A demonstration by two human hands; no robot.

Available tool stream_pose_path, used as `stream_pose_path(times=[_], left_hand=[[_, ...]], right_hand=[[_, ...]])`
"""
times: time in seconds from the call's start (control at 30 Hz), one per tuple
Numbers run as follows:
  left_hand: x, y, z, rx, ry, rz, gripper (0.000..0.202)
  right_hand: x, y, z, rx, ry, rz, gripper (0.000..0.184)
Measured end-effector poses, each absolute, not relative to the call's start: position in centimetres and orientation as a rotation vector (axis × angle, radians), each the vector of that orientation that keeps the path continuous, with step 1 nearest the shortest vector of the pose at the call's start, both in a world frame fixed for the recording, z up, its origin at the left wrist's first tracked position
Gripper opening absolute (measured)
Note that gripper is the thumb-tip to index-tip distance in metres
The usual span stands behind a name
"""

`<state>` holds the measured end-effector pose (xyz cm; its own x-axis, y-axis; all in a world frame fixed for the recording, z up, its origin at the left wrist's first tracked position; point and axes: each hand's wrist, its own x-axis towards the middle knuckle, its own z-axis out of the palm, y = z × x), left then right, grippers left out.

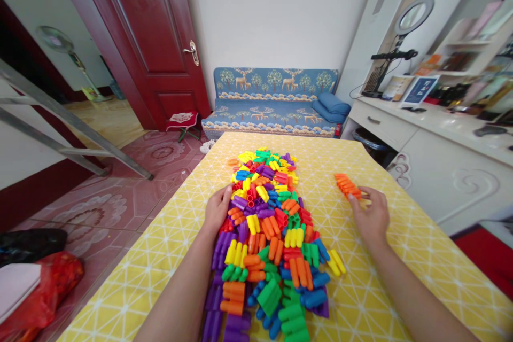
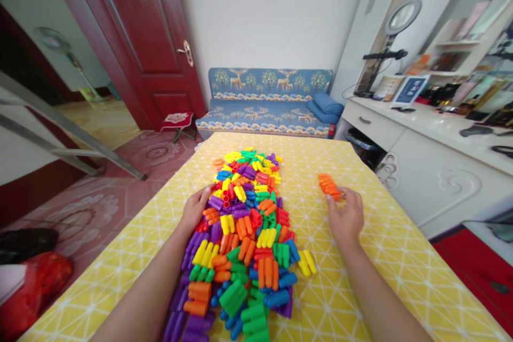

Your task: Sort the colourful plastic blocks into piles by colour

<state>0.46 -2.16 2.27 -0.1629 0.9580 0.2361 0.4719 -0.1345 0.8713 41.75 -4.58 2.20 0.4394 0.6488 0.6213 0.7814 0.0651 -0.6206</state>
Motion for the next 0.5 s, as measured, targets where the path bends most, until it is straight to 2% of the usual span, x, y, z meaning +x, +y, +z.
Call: stream_pose_path(times=[0.1, 0.2, 0.3, 0.37, 0.5], left_hand=[[0.4, -2.1, 2.1, 1.620, 1.632, 1.258, 0.055], [0.3, -2.0, 1.9, 1.625, 1.629, 1.259, 0.055], [0.2, -2.0, 1.8, 1.620, 1.627, 1.252, 0.056], [0.2, -1.9, 1.8, 1.616, 1.623, 1.250, 0.055], [0.2, -1.9, 1.8, 1.604, 1.616, 1.255, 0.055]], right_hand=[[38.6, -5.5, 3.7, -1.422, -1.541, 0.087, 0.033], [35.0, -6.3, 5.1, -1.238, -1.900, 0.292, 0.042], [32.4, -6.5, 5.3, -1.105, -2.169, 0.278, 0.056], [31.6, -6.2, 4.8, -1.110, -2.210, 0.251, 0.060], [31.3, -5.4, 4.2, -1.174, -2.186, 0.216, 0.048]])
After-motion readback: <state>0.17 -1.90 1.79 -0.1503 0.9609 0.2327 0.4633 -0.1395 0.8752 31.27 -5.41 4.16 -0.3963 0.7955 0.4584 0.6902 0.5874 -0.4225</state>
